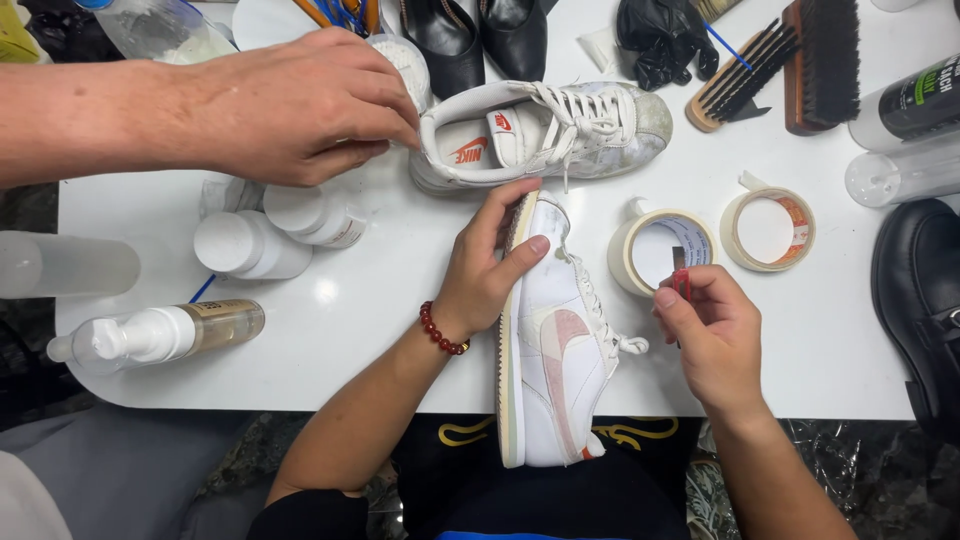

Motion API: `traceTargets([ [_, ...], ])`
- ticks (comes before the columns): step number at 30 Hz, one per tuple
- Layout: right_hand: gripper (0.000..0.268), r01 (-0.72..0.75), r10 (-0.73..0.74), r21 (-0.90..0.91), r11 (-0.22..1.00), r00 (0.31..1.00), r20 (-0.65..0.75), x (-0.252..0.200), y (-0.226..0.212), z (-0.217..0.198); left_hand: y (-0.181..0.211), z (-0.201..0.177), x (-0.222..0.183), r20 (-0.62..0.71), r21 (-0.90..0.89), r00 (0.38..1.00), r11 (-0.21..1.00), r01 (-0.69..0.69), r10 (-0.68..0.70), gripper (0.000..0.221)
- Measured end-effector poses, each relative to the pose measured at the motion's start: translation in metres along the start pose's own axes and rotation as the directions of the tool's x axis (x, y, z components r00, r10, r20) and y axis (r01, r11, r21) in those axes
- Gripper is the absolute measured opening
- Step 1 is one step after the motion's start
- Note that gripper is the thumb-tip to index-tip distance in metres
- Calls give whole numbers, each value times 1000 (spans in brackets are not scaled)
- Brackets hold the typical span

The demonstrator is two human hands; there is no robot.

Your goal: Using a utility knife to trim excess material or tape from the edge of a shoe sole.

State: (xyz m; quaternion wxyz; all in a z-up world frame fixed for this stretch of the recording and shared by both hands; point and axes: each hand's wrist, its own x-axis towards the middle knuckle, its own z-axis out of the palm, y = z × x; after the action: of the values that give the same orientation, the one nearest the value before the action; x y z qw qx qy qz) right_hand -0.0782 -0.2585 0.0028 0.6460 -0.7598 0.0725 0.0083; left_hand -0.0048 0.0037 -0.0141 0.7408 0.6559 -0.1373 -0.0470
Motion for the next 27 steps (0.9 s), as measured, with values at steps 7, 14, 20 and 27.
traceTargets([
  [7,10,-37,35,41,998,999,41,-24,11,11,-2,3,-2,-22,-83,999,996,35,-37,55],
  [14,31,104,-94,-64,993,986,137,-33,5,13,6,13,-2,-56,-145,998,989,13,-22,52],
  [20,29,650,-369,-634,419,760,535,-2,-90,5,16,16,8,38,136,999,991,-16,11,49],
  [27,31,873,-259,-466,-142,422,869,23,-125,29,9,15,14,172,212,983,977,32,-70,49],
])
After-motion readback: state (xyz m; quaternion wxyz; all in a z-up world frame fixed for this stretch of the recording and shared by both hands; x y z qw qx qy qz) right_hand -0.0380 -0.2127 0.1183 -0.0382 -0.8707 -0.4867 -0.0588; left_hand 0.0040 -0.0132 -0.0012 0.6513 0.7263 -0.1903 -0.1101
